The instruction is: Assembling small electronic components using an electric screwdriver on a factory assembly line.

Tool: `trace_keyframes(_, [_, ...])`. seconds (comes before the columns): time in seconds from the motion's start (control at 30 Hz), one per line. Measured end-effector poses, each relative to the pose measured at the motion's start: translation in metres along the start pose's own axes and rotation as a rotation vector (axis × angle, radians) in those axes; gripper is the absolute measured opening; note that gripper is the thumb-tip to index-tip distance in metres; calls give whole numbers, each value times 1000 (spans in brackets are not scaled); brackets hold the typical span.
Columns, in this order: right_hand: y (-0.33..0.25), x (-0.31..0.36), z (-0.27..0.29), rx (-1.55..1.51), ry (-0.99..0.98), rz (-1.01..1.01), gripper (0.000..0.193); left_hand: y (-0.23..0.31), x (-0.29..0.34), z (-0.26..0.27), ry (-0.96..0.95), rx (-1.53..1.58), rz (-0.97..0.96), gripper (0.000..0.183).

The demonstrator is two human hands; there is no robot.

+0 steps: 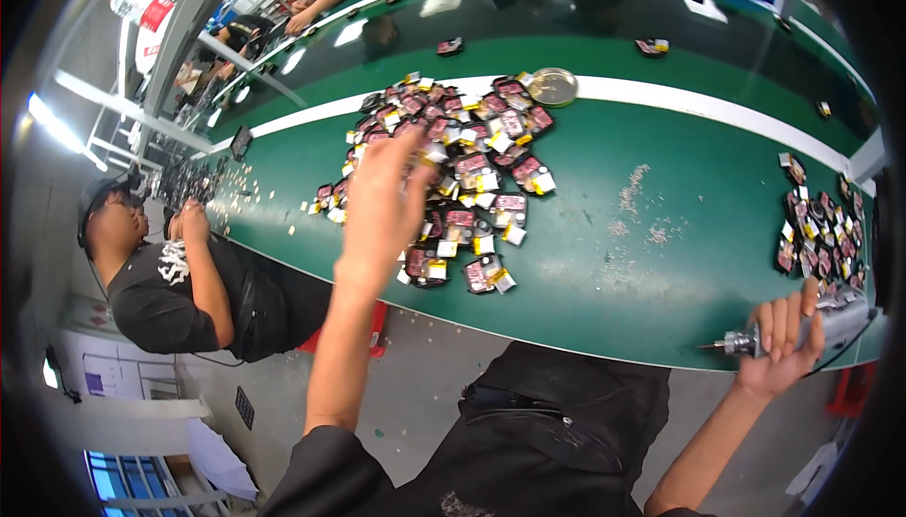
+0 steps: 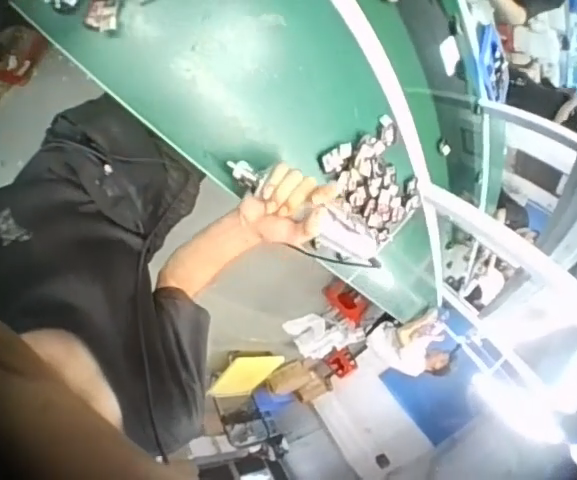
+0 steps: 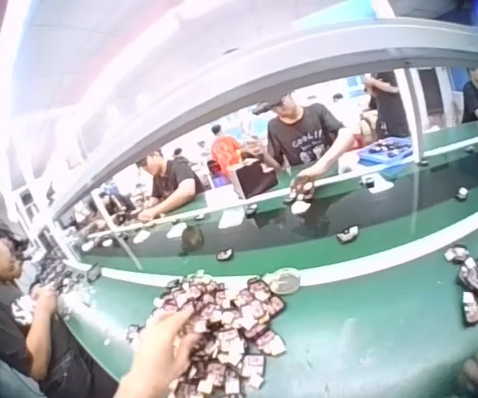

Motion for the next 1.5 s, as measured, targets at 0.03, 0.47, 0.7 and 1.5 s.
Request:
trace_keyframes(0.03, [4, 0, 4, 13, 28, 0, 11, -18, -3, 1, -22, -171, 10, 34])
trace_keyframes(0.47, [18, 11, 24, -98, 142, -66, 8, 125, -7, -100, -357, 90, -392, 20])
trace_keyframes(0.7, [15, 13, 27, -126, 122, -83, 9, 125, -4, -111, -300, -20, -641, 15])
trace_keyframes(1.5, [31, 12, -46, -174, 122, 157, 9, 182, 95, -87, -699, 1811, 391, 12])
Point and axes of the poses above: each hand's wrist, its own x-axis away from the middle knuckle, its own z-axis out of the back of the hand, y = z × x, the point moved 4 cm from there along -x, towards the middle knuckle, and after that the axes turned 5 degrees about z, right-handed, at the moved point
